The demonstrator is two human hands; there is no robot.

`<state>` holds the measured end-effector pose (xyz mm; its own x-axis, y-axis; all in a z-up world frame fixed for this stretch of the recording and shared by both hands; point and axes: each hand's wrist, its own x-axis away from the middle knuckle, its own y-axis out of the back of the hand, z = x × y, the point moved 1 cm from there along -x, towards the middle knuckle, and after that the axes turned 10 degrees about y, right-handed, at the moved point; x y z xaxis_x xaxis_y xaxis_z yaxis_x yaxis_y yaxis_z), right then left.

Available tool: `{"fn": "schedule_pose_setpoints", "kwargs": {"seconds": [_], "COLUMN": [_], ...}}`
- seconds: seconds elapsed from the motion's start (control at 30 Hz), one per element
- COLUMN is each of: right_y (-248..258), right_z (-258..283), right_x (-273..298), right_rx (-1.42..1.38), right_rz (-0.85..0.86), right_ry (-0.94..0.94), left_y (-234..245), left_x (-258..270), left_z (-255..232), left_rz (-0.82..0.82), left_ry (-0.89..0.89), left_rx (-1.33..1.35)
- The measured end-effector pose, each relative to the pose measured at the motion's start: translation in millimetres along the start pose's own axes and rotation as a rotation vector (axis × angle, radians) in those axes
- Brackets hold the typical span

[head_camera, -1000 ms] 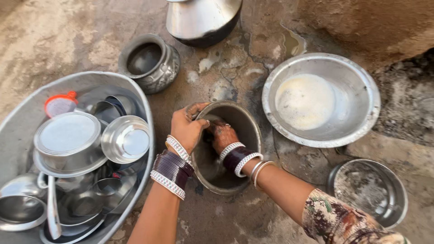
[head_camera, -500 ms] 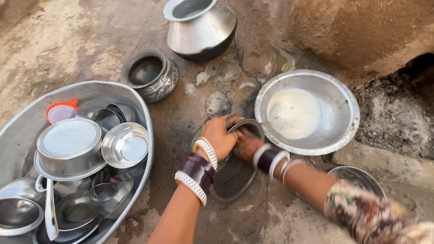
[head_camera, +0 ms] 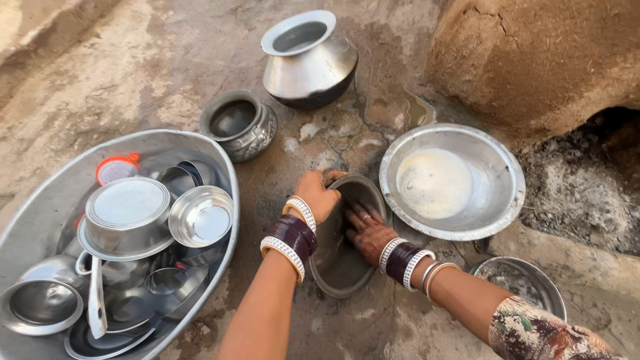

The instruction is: The person cleans metal pots by scrubbing their inside and outside surfaces by hand and with a scrubber.

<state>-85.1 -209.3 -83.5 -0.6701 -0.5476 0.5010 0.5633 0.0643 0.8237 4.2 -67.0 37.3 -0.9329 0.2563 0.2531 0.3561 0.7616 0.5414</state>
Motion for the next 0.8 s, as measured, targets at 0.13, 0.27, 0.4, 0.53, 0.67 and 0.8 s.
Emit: {"fn": "schedule_pose_setpoints", "kwargs": {"seconds": [0.13,0.27,0.4,0.53,0.67,0.8], "right_y": [-14,-43,-49,-44,-86,-131], "right_z": [16,70,62,-1,-29,31], "right_x": [-3,-20,-15,-15,-53,-66], "right_rx": [0.233,-0.599,-1.105,-0.073,0.262,-0.556], "right_rz": [-0.085,-0.515,-0.477,-0.539,-0.779,-0.547], "right_ry": [0.041,0.285,0.097,0.138,0.176,-0.034], "left_y": [-5,-3,-2,-3,-6,-15], "left_x": [11,21,22,36,47,56], "left_z": [0,6,7,-1,-8,-9], "left_rz": [0.033,0.076,0.063,0.036,-0.032,-0.025], "left_ry": [0.054,-0.005,-0.101,-0.039,-0.130,-0.160], "left_rx": [0.014,0.053,0.099,0.022,-0.018,-0.214]}}
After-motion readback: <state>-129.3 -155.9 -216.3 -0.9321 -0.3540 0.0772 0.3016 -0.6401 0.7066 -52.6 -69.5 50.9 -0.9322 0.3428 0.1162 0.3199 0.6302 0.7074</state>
